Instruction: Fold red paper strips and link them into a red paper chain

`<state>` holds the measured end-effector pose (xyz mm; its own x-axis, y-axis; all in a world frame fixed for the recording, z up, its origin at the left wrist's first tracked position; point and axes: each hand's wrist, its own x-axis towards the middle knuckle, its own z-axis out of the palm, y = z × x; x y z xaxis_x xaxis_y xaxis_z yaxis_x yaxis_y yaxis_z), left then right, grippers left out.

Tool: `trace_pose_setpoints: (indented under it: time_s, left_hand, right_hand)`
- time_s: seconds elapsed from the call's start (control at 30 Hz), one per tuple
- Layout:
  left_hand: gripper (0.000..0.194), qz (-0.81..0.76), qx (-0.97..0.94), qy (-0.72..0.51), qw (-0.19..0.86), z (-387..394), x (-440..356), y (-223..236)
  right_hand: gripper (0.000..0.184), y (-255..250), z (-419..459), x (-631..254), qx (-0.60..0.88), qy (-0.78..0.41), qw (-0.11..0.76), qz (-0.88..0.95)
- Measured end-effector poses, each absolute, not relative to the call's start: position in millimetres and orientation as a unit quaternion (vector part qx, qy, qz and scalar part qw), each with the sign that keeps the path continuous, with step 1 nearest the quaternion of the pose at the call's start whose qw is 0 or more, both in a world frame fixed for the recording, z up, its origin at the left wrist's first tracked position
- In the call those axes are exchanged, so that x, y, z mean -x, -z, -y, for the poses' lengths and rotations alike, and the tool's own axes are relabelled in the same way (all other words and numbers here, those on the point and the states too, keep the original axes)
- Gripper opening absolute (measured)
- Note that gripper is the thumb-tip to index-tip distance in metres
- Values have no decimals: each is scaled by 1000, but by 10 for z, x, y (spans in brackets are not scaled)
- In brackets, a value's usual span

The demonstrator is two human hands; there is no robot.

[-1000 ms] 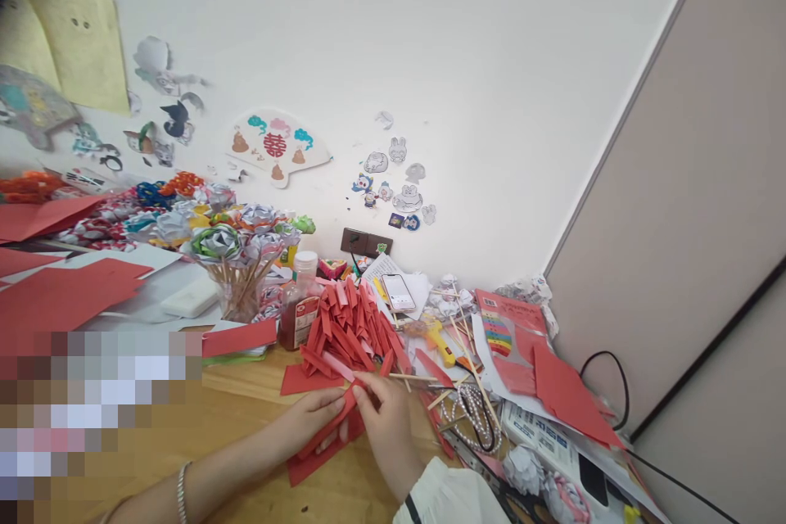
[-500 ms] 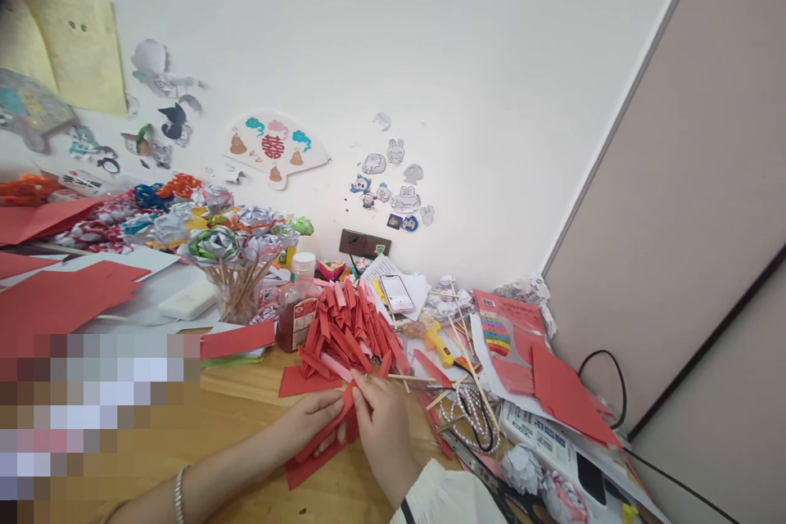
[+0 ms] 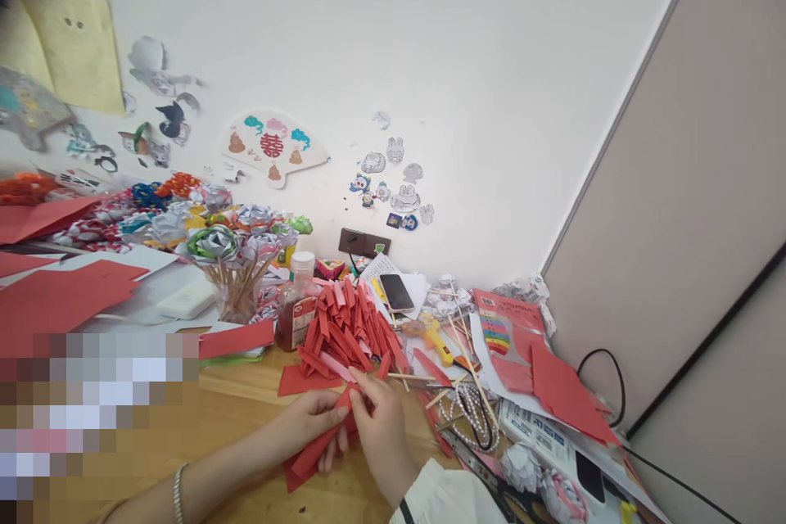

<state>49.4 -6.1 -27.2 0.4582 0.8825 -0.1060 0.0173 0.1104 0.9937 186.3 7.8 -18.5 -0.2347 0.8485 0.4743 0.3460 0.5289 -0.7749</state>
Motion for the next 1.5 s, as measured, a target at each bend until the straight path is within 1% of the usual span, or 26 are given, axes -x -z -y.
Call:
trace_pose_setpoints:
  time_s: [0.27,0.6,1.07,1.4,1.5]
  left_hand:
    - [33,-393,-562,-344,642,56,-490,290]
    - [30,-396,-568,-335,639,38,-474,323]
    - [38,-441,-579,-291,621,71,-404,174]
    - [42,-455,-582,-292,607,22,-383,237]
    - [43,-454,-577,-304,607,15,-383,262]
  right_hand:
    - [28,190,-54,-1860,405,-241,464,750]
    - [30,202,-37,-1840,403,-218,459,761]
    - [26,228,-133,-1905,456,-186,498,714]
    - [24,244,-220,-1976,493,-192,518,672]
    - [24,149,-193,-1961,489,-190,531,665]
